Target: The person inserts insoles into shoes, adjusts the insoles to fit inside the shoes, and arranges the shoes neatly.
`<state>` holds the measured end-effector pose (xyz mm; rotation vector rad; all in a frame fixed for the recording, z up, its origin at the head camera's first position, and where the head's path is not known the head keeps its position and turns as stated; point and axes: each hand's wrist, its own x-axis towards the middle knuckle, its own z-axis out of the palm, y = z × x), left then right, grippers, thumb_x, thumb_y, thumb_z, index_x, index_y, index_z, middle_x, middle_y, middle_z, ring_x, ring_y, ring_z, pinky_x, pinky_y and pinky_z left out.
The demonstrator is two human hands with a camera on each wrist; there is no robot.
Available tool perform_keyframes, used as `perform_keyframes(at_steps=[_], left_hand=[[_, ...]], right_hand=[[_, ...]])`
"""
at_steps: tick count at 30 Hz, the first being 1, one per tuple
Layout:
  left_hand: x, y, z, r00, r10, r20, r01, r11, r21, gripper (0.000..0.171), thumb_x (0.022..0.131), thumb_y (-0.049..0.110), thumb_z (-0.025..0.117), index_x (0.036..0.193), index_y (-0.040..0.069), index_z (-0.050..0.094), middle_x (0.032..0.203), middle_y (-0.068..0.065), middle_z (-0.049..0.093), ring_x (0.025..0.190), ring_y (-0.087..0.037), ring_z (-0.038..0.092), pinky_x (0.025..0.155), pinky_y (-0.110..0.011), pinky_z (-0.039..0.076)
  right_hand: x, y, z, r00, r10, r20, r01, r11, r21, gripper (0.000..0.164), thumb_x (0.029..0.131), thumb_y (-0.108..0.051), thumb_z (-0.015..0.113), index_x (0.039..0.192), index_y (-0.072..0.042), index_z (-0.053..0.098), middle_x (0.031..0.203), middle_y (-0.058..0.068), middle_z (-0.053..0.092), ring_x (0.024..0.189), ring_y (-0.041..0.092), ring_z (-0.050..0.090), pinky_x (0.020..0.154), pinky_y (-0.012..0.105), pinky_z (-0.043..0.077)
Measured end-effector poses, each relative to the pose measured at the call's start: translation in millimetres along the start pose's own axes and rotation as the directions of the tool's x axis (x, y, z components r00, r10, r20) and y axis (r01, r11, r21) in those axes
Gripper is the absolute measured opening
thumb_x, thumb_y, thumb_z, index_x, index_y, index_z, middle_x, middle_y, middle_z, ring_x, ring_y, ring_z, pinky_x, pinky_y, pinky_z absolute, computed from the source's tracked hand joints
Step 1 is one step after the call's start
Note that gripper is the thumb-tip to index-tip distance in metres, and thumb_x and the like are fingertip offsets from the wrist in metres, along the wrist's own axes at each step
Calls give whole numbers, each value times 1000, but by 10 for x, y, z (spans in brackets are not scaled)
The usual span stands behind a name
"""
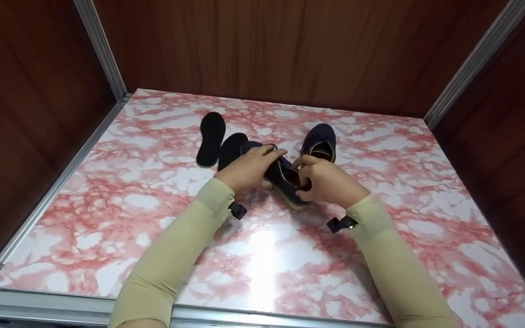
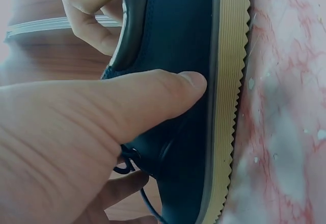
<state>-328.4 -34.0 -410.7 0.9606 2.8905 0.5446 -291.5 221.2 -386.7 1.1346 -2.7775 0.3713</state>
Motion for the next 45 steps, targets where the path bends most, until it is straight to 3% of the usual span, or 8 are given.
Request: perform_keyframes(at_steps=[5, 9, 13, 24, 30, 34, 39, 45], left_hand=[[3, -23, -8, 1000, 23, 15, -23, 999, 22, 77, 103, 37, 79, 169, 32, 40, 176, -6, 39, 162, -31, 41, 130, -50, 40], [18, -30, -17, 998, 58, 34, -60, 998, 38, 65, 105, 35, 75, 163, 25, 47, 166, -3, 52, 154, -26, 52, 127, -46, 44], [14, -3, -34, 997, 54, 45, -57, 997, 57, 60, 107, 36, 73, 161, 25, 49, 161, -2, 58, 148, -26, 59, 123, -46, 48], [-19, 85, -81, 997, 8, 73, -16, 993, 117, 65, 105, 35, 76, 163, 24, 48, 163, -7, 57, 144, -34, 61, 122, -50, 49], [-50, 99, -126, 997, 18, 70, -28, 989, 147, 65, 103, 31, 78, 161, 21, 50, 159, -8, 61, 142, -35, 63, 122, -50, 49], [-52, 83, -171, 998, 31, 51, -37, 992, 125, 71, 97, 26, 85, 159, 17, 53, 151, -7, 68, 133, -31, 69, 118, -46, 53], [-40, 52, -208, 997, 23, 74, -30, 995, 97, 79, 91, 29, 89, 160, 17, 52, 151, -8, 66, 133, -31, 67, 118, -46, 52], [-67, -14, -184, 994, -21, 111, 14, 998, 58, 91, 92, 36, 89, 169, 23, 41, 152, -14, 60, 134, -33, 65, 117, -48, 53]], right_hand=[[0, 28, -2, 1000, 7, 21, -8, 999, 42, 18, 84, -12, 89, 96, -14, 76, 138, 8, 68, 110, 27, 73, 87, 40, 63], [1, 32, 5, 998, 25, 50, -27, 998, 52, 39, 85, -7, 87, 121, -9, 73, 138, 11, 65, 111, 28, 70, 94, 43, 63], [-4, 21, 16, 997, 44, 58, -46, 998, 48, 52, 85, -5, 85, 133, -4, 67, 135, 15, 65, 110, 29, 69, 96, 46, 63], [27, 20, 36, 976, 201, 86, -204, 979, 22, 61, 83, -4, 87, 137, -3, 61, 126, 14, 66, 109, 30, 68, 99, 50, 62], [29, 100, 66, 977, 203, 61, -205, 979, 15, 58, 84, 1, 82, 138, -2, 61, 131, 15, 65, 113, 32, 68, 102, 51, 61], [26, 141, 59, 975, 215, 51, -217, 976, 29, 60, 84, 4, 80, 140, 0, 59, 135, 16, 64, 116, 33, 68, 105, 52, 60], [16, 163, 55, 973, 217, 77, -220, 975, 37, 68, 85, 6, 79, 148, 2, 54, 142, 19, 61, 123, 35, 68, 110, 53, 59], [2, 172, 38, 954, 255, 161, -267, 962, 63, 80, 92, -20, 83, 160, 0, 47, 155, 22, 53, 132, 37, 65, 117, 56, 53]])
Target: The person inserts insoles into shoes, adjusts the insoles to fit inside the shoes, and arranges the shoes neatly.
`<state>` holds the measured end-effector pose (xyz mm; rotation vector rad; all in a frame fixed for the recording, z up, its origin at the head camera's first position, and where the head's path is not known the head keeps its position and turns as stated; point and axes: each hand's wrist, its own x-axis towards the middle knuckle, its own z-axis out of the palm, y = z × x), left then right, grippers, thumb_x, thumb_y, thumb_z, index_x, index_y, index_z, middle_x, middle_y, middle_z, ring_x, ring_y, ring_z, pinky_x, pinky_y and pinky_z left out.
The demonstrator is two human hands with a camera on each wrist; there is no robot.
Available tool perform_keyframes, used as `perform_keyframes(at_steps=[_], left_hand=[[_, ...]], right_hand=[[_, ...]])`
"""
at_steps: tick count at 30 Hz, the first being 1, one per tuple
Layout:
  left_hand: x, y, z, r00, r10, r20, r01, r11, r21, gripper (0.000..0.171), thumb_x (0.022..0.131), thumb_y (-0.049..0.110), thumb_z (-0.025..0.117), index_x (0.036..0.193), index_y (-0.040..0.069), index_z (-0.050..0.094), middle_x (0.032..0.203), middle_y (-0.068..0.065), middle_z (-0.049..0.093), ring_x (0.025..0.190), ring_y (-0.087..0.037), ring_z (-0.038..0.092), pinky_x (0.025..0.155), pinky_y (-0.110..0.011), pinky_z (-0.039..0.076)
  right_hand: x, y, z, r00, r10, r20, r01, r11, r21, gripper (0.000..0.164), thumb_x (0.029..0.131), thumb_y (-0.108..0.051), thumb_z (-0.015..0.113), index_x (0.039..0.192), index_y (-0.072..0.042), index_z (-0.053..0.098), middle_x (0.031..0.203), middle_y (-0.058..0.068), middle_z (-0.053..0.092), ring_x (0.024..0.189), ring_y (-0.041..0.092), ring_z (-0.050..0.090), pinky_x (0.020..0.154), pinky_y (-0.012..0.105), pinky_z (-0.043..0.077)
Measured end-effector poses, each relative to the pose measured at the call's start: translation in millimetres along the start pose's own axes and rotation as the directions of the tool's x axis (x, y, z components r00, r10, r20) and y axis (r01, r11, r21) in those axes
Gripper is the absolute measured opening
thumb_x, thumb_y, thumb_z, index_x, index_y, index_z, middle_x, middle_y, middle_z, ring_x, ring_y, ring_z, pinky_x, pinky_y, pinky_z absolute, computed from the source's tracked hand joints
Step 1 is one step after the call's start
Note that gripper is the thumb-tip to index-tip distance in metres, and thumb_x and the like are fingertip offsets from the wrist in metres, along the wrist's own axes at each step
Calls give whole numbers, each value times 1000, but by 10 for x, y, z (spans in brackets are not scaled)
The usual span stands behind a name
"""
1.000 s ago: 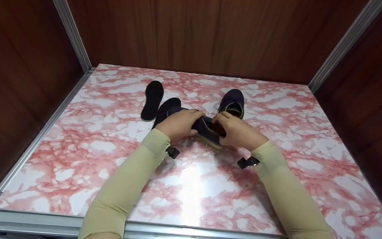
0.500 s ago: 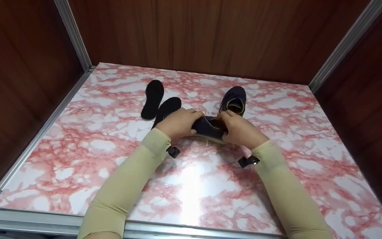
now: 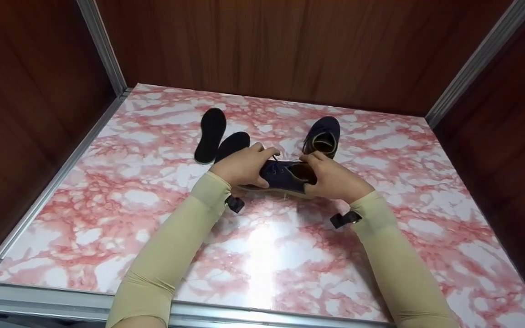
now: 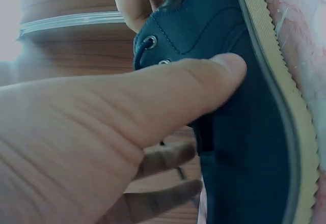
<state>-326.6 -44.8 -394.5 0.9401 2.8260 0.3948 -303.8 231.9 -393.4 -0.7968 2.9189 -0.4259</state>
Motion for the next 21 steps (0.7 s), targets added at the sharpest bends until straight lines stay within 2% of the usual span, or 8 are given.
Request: perform_keyframes(at_steps=[3, 5, 11, 17, 21], left_hand=[[-16, -26, 25, 1000, 1, 27, -2, 1000, 11, 89, 94, 36, 88, 168, 22, 41, 151, -15, 64, 134, -34, 66, 118, -49, 52], [-25, -34, 30, 999, 11, 37, -13, 999, 35, 86, 93, 34, 88, 166, 20, 46, 148, -14, 68, 134, -34, 66, 120, -49, 50], [-40, -17, -3, 1000, 11, 29, -13, 998, 65, 77, 87, 35, 93, 155, 19, 59, 141, -13, 71, 128, -37, 66, 117, -49, 51], [-30, 7, -17, 1000, 13, 17, -15, 996, 89, 79, 85, 37, 96, 153, 18, 61, 142, -13, 71, 129, -37, 67, 120, -49, 50], [-23, 11, 8, 1000, 20, 16, -22, 994, 105, 79, 83, 37, 97, 151, 17, 62, 140, -12, 72, 129, -37, 68, 120, -49, 50]], right_hand=[[14, 4, 12, 998, 52, 43, -53, 998, 24, 87, 97, -37, 83, 164, 1, 44, 161, 24, 52, 139, 39, 62, 120, 57, 50], [26, 4, 22, 996, 71, 62, -73, 997, 33, 87, 96, -40, 85, 162, 1, 45, 159, 24, 57, 138, 38, 64, 119, 57, 52], [44, 22, 20, 997, 58, 48, -60, 997, 52, 73, 93, -33, 89, 151, -3, 56, 136, 17, 72, 118, 30, 71, 108, 53, 58], [47, 16, 15, 999, 28, 18, -29, 999, 37, 64, 90, -32, 92, 139, -4, 63, 122, 13, 75, 103, 27, 71, 98, 50, 60], [40, -2, 34, 999, 40, 14, -40, 999, 30, 63, 88, -32, 94, 135, -5, 64, 120, 12, 74, 102, 27, 70, 97, 49, 60]])
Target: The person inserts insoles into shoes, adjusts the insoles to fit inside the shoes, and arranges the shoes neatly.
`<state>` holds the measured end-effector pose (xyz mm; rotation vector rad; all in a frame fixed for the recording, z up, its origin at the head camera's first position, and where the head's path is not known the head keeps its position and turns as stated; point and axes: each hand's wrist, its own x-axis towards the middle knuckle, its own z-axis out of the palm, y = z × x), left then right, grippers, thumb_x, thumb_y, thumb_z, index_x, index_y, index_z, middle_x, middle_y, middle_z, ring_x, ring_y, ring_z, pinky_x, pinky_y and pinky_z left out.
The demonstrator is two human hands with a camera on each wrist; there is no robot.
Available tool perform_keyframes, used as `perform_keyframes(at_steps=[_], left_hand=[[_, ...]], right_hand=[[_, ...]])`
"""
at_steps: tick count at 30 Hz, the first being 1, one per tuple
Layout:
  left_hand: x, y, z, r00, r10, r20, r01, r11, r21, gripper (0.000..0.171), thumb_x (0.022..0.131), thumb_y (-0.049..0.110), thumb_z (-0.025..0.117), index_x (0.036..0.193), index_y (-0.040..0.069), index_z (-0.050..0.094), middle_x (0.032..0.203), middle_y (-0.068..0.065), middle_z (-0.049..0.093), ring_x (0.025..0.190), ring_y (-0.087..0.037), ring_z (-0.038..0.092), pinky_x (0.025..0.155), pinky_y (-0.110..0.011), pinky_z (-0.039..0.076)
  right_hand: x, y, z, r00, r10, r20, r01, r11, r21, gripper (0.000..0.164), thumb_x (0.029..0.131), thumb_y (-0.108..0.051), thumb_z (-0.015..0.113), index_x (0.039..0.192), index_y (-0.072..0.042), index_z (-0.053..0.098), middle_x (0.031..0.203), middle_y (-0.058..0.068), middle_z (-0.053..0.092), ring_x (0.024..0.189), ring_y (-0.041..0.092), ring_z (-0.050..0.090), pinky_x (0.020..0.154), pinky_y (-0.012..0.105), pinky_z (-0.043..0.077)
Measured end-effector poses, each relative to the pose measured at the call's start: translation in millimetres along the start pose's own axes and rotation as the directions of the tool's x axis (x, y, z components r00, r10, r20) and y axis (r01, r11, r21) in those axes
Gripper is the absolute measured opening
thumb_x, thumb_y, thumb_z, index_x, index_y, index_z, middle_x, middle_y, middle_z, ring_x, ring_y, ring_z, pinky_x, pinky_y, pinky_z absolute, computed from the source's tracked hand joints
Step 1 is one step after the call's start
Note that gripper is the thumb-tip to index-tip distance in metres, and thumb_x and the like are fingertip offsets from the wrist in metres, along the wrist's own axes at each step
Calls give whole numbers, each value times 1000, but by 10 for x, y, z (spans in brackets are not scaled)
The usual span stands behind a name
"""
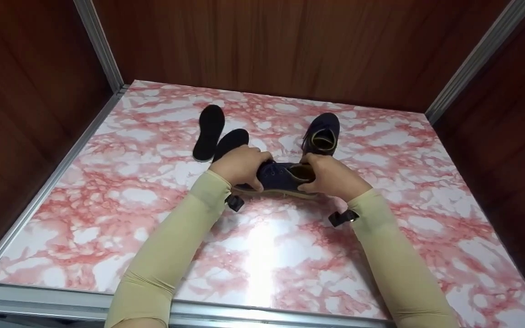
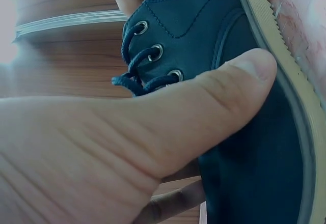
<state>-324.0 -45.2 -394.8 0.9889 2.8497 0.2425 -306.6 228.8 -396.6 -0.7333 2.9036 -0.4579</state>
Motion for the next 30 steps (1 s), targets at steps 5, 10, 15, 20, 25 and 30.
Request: perform_keyframes(at_steps=[5, 10, 15, 20, 25, 30], left_hand=[[-9, 21, -5, 1000, 1, 6, -1, 1000, 13, 80, 82, 39, 98, 150, 16, 62, 138, -13, 73, 127, -38, 69, 118, -49, 52], [-23, 36, -19, 1000, -8, 20, 7, 1000, 14, 82, 82, 40, 98, 150, 16, 60, 140, -14, 72, 127, -39, 68, 117, -51, 52], [-38, 57, -38, 1000, -4, 26, 3, 1000, 25, 83, 82, 40, 98, 151, 16, 60, 141, -14, 72, 128, -39, 68, 117, -51, 52], [-40, 60, -30, 999, -3, 33, 2, 1000, 30, 85, 81, 41, 99, 152, 15, 59, 142, -14, 71, 128, -40, 69, 116, -52, 53], [-31, 44, -23, 999, 21, 34, -22, 999, 28, 83, 81, 41, 99, 150, 14, 60, 140, -14, 72, 129, -36, 69, 120, -52, 49], [-13, 8, -18, 998, 46, 35, -48, 998, 39, 81, 82, 42, 98, 149, 14, 60, 139, -13, 72, 129, -34, 69, 122, -51, 46]], right_hand=[[-2, -26, 9, 1000, 22, -2, -22, 1000, -13, 63, 86, -32, 95, 133, -6, 62, 123, 13, 73, 105, 28, 70, 100, 49, 60], [-4, -37, 15, 1000, 19, -3, -20, 1000, -18, 61, 85, -31, 96, 130, -6, 63, 120, 12, 74, 101, 26, 69, 96, 48, 60], [-14, -47, 4, 1000, 1, -5, -1, 1000, -19, 58, 85, -31, 96, 127, -7, 64, 118, 11, 74, 96, 25, 68, 91, 47, 59], [-13, -51, 8, 1000, 3, -7, -3, 1000, -22, 58, 84, -31, 96, 126, -7, 64, 117, 11, 74, 96, 25, 68, 91, 47, 60], [-15, -33, 36, 1000, -4, -15, 3, 999, -36, 59, 84, -32, 96, 125, -7, 63, 115, 11, 73, 93, 24, 67, 89, 47, 59], [0, 35, 72, 999, -11, -35, 10, 999, -32, 60, 83, -35, 96, 125, -9, 62, 116, 9, 72, 94, 24, 66, 91, 47, 58]])
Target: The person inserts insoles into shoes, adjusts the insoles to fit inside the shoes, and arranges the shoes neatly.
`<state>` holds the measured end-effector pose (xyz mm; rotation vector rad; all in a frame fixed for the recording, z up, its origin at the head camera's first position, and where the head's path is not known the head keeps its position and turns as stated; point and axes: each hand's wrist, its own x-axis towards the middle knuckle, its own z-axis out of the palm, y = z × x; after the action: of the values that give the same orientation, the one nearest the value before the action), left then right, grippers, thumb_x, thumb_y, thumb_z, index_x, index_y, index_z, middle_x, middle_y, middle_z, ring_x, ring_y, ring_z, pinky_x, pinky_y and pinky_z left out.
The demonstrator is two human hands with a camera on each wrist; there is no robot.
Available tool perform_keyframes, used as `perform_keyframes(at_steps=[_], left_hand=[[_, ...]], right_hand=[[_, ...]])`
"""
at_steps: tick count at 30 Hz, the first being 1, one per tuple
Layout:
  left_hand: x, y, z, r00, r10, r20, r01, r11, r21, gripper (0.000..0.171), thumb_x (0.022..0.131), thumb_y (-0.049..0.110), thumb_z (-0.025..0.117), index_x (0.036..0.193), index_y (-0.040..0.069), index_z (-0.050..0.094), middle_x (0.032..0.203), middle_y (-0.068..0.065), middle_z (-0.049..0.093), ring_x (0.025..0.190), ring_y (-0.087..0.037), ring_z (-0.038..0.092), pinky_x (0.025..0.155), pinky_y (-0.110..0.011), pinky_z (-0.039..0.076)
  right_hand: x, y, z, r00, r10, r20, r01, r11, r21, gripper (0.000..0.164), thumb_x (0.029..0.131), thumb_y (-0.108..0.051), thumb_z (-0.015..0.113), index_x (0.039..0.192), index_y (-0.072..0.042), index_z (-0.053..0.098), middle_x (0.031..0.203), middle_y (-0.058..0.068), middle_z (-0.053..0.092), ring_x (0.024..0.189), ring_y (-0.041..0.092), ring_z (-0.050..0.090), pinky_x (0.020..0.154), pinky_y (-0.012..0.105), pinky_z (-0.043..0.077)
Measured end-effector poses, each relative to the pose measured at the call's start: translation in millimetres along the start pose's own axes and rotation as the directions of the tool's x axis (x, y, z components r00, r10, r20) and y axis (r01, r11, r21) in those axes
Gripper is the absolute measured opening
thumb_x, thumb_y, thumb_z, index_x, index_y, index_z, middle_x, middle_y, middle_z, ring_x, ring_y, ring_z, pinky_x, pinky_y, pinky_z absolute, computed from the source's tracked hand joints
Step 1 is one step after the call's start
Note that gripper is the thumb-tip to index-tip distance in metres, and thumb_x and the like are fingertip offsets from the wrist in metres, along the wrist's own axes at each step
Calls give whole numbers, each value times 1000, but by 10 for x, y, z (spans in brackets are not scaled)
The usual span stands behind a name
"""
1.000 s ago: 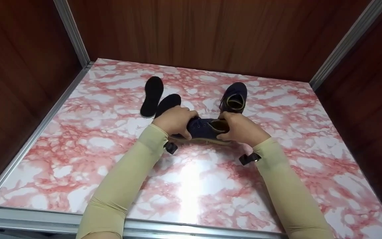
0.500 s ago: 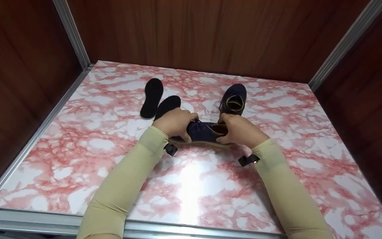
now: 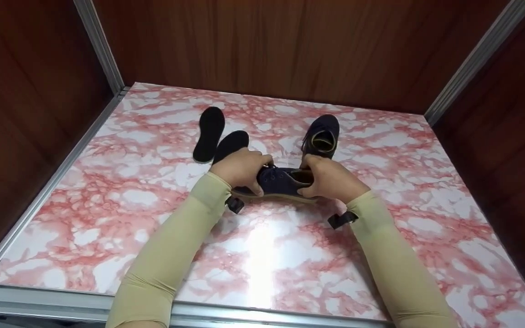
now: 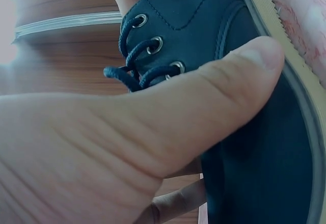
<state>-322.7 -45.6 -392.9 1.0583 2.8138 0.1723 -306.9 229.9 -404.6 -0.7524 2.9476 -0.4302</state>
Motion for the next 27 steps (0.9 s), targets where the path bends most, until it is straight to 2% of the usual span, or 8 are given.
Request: perform_keyframes(at_steps=[7, 17, 27], left_hand=[[-16, 12, 12, 1000, -23, 15, 23, 1000, -21, 84, 81, 44, 98, 150, 16, 59, 141, -13, 72, 128, -36, 69, 119, -51, 50], [-44, 56, 11, 999, -41, 18, 42, 999, -17, 84, 80, 43, 99, 149, 15, 59, 140, -13, 72, 126, -39, 69, 115, -50, 53], [-31, 45, -3, 1000, -12, 6, 12, 1000, -16, 83, 81, 41, 99, 149, 16, 60, 139, -12, 73, 125, -36, 71, 114, -50, 54]], right_hand=[[6, 34, 9, 1000, 5, 9, -6, 999, 31, 61, 81, -38, 96, 125, -12, 63, 116, 8, 73, 98, 26, 68, 95, 48, 59], [-9, 16, 10, 999, 20, 28, -21, 999, 41, 61, 82, -37, 97, 125, -12, 62, 116, 8, 73, 98, 26, 68, 95, 47, 59], [-23, -25, -44, 998, 33, 47, -34, 999, 19, 62, 82, -38, 96, 125, -9, 63, 116, 10, 73, 95, 26, 66, 91, 48, 58]])
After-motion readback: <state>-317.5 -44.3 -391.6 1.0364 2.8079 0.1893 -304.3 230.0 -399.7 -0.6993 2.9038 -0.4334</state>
